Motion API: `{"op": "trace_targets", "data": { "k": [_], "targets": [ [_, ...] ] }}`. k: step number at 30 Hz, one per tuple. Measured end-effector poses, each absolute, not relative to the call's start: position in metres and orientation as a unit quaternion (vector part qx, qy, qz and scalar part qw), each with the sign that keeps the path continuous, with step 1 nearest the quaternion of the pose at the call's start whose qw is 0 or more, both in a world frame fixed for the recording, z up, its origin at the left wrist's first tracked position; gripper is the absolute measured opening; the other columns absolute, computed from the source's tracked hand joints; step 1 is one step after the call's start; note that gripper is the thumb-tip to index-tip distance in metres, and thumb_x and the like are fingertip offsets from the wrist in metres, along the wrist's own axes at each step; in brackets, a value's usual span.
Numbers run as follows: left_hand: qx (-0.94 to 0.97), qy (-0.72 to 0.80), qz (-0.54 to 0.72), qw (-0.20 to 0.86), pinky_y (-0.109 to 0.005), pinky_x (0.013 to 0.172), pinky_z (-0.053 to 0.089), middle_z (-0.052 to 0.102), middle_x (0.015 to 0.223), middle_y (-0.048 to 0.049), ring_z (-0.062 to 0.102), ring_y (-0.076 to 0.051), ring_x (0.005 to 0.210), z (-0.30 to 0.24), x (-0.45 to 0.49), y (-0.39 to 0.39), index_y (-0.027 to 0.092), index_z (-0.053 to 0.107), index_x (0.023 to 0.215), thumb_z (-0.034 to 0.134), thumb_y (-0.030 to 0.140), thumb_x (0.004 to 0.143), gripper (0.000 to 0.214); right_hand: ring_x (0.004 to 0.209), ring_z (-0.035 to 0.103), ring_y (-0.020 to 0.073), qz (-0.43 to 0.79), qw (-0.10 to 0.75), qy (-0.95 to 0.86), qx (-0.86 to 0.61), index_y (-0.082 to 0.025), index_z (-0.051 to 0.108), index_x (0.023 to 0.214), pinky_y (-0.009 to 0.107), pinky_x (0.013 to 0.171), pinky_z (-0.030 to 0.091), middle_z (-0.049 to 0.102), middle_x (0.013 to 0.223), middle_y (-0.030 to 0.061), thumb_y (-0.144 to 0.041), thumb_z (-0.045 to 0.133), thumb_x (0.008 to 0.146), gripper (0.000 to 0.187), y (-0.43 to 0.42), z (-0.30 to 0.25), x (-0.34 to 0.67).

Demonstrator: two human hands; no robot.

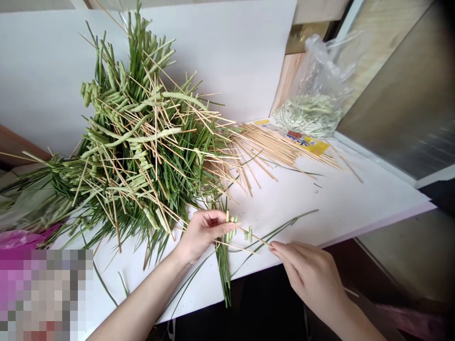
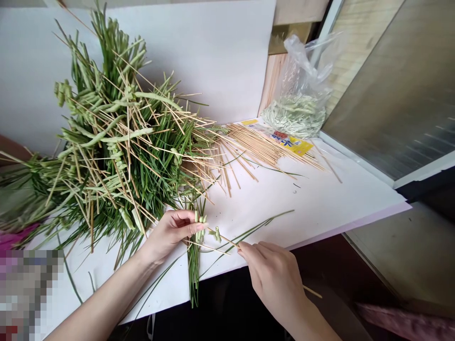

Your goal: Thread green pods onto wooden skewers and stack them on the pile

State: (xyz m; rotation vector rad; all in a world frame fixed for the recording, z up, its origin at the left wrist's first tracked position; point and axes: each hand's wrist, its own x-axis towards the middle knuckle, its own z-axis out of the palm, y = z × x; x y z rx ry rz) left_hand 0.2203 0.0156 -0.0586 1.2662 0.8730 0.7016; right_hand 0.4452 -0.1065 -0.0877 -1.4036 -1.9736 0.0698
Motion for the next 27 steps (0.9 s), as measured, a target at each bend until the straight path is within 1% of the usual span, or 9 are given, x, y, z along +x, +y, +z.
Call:
{"op": "trace_targets", "data": {
  "k": [3, 6, 10, 12, 15, 19, 22, 24, 27],
  "targets": [
    [0.587, 0.365, 0.308, 0.654, -0.022, 0.060, 0.035, 0.054, 0.063, 0.0029, 0.044, -0.009, 0.060, -0.055, 0.217, 0.015, 0.013, 0.065, 0.063, 0.087, 0.032, 0.073, 0.031, 0.049, 0.051, 0.0117, 0.299, 0.331, -0.695, -0.564, -0.019, 0.065, 0.084, 0.024, 0.055, 0.040, 0.053, 0.055, -0.0048, -0.020, 0.041, 0.107, 0.033, -0.107, -0.085, 0.447],
    [0.619, 0.358, 0.305, 0.629, -0.024, 0.062, 0.038, 0.057, 0.067, 0.0012, 0.048, -0.011, 0.064, -0.050, 0.214, 0.016, 0.014, 0.064, 0.064, 0.086, 0.032, 0.074, 0.030, 0.048, 0.048, 0.0129, 0.427, 0.318, -0.630, -0.565, -0.020, 0.063, 0.080, 0.025, 0.057, 0.039, 0.048, 0.050, -0.0061, -0.031, 0.041, 0.106, 0.036, -0.105, -0.085, 0.448],
    [0.666, 0.362, 0.296, 0.581, -0.024, 0.061, 0.037, 0.056, 0.067, 0.0014, 0.047, -0.011, 0.064, -0.046, 0.211, 0.018, 0.015, 0.070, 0.068, 0.083, 0.037, 0.079, 0.028, 0.048, 0.045, 0.0137, 0.457, 0.338, -0.594, -0.570, -0.020, 0.067, 0.085, 0.026, 0.055, 0.035, 0.049, 0.051, -0.0054, -0.042, 0.043, 0.105, 0.037, -0.101, -0.089, 0.445],
    [0.669, 0.379, 0.300, 0.564, -0.025, 0.064, 0.039, 0.059, 0.071, 0.0000, 0.050, -0.013, 0.069, -0.046, 0.209, 0.019, 0.016, 0.073, 0.073, 0.076, 0.043, 0.086, 0.030, 0.049, 0.044, 0.0138, 0.461, 0.341, -0.584, -0.575, -0.020, 0.068, 0.087, 0.027, 0.057, 0.035, 0.050, 0.052, -0.0052, -0.045, 0.044, 0.105, 0.040, -0.101, -0.089, 0.445],
    [0.642, 0.411, 0.321, 0.562, -0.025, 0.069, 0.041, 0.067, 0.084, -0.0047, 0.053, -0.015, 0.076, -0.046, 0.206, 0.021, 0.016, 0.078, 0.080, 0.061, 0.054, 0.095, 0.043, 0.050, 0.043, 0.0137, 0.471, 0.342, -0.577, -0.573, -0.020, 0.069, 0.089, 0.028, 0.061, 0.036, 0.050, 0.052, -0.0051, -0.048, 0.044, 0.106, 0.042, -0.101, -0.090, 0.446],
    [0.534, 0.402, 0.352, 0.655, -0.023, 0.059, 0.038, 0.072, 0.087, -0.0088, 0.047, -0.013, 0.066, -0.045, 0.203, 0.025, 0.016, 0.083, 0.095, 0.049, 0.064, 0.097, 0.059, 0.052, 0.041, 0.0128, 0.505, 0.363, -0.544, -0.563, -0.019, 0.068, 0.088, 0.028, 0.060, 0.033, 0.047, 0.052, -0.0049, -0.055, 0.046, 0.105, 0.045, -0.100, -0.090, 0.452],
    [0.450, 0.381, 0.344, 0.731, -0.020, 0.054, 0.036, 0.072, 0.084, -0.0099, 0.045, -0.011, 0.063, -0.044, 0.202, 0.026, 0.013, 0.082, 0.108, 0.047, 0.068, 0.096, 0.066, 0.049, 0.031, 0.0102, 0.556, 0.386, -0.472, -0.565, -0.019, 0.066, 0.087, 0.026, 0.052, 0.024, 0.044, 0.053, -0.0056, -0.064, 0.052, 0.100, 0.049, -0.099, -0.089, 0.455],
    [0.423, 0.370, 0.335, 0.757, -0.019, 0.056, 0.039, 0.072, 0.083, -0.0107, 0.045, -0.010, 0.062, -0.043, 0.202, 0.027, 0.010, 0.082, 0.108, 0.047, 0.067, 0.097, 0.068, 0.048, 0.026, 0.0093, 0.578, 0.399, -0.429, -0.569, -0.018, 0.065, 0.086, 0.026, 0.049, 0.017, 0.043, 0.053, -0.0059, -0.068, 0.057, 0.096, 0.051, -0.099, -0.087, 0.456],
    [0.407, 0.361, 0.333, 0.770, -0.018, 0.057, 0.040, 0.072, 0.083, -0.0115, 0.046, -0.010, 0.063, -0.044, 0.201, 0.029, 0.008, 0.082, 0.108, 0.048, 0.064, 0.097, 0.066, 0.049, 0.026, 0.0092, 0.583, 0.407, -0.412, -0.570, -0.018, 0.065, 0.085, 0.026, 0.049, 0.015, 0.044, 0.053, -0.0053, -0.070, 0.061, 0.093, 0.053, -0.099, -0.085, 0.456]
  ]
}}
